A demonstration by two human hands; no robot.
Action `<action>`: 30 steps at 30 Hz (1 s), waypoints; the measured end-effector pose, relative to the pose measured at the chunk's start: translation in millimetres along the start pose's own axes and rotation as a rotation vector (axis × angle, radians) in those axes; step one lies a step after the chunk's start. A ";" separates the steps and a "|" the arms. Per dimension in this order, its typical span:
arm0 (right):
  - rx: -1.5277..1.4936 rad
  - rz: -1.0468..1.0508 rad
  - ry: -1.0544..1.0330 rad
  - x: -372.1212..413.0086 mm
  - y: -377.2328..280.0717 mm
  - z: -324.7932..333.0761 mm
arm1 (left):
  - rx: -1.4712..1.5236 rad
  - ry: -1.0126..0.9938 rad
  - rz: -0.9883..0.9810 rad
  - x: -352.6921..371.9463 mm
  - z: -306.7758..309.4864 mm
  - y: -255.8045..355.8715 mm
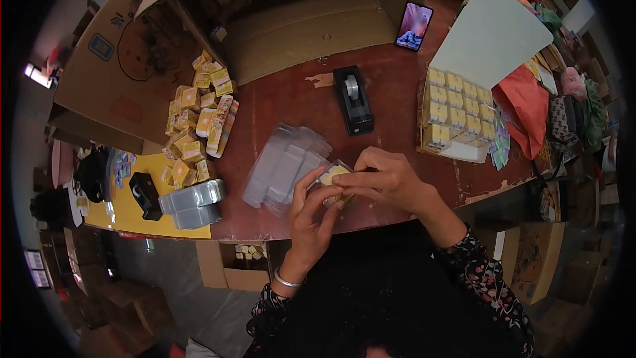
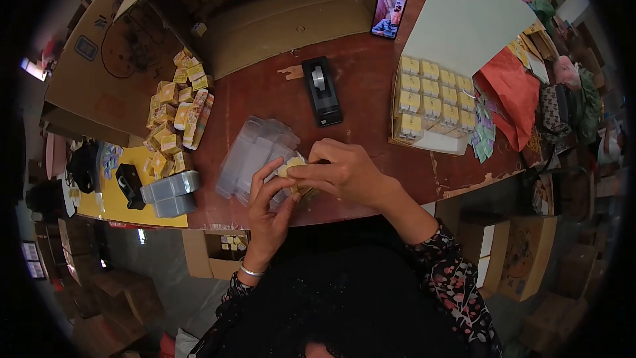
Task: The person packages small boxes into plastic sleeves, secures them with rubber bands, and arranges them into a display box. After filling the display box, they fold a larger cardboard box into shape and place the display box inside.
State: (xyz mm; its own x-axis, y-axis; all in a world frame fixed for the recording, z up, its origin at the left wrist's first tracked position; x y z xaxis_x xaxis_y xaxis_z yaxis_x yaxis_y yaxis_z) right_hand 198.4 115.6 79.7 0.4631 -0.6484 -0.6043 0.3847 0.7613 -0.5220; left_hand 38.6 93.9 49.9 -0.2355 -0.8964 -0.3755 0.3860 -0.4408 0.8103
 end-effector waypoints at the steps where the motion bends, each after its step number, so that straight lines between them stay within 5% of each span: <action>1: 0.027 -0.011 -0.066 -1.4 0.7 -0.2 | -0.004 -0.014 0.015 0.7 -0.5 1.2; 9: 0.069 -0.297 -0.356 -2.5 13.7 1.5 | -0.110 0.057 -0.107 -1.5 -0.9 11.2; 12: -0.461 -0.647 -0.288 24.1 31.9 4.4 | -0.235 0.096 -0.178 -4.4 5.7 24.3; 15: -0.912 -0.913 0.099 49.8 37.9 4.4 | -0.298 0.140 -0.260 -0.9 1.4 25.6; 19: -0.976 -0.983 0.149 55.4 20.4 -5.2 | -0.377 0.116 -0.525 -3.2 -27.1 44.6; 24: -0.725 -0.845 0.296 79.3 16.4 39.7 | -0.428 0.028 -0.688 1.6 -52.0 64.0; 30: -0.058 -0.886 0.474 134.4 -0.5 186.2 | -0.287 -0.163 -0.422 -16.2 -76.9 42.3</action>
State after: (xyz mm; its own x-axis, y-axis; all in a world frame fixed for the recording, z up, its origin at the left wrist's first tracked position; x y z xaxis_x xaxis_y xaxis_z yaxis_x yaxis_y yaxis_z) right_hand 409.1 29.8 110.8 -0.3414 -0.9271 -0.1545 0.3915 0.0091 -0.9201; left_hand 127.3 86.3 55.6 -0.5499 -0.6294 -0.5490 0.4506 -0.7770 0.4395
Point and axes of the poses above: each hand's wrist, its own x-axis away from the middle knuckle, its own z-axis out of the back of the hand, y = z × x, the point moved 8 cm from there along -x, towards the middle knuckle, and after that the axes turned 9 degrees about -x, right-handed, at the moved point
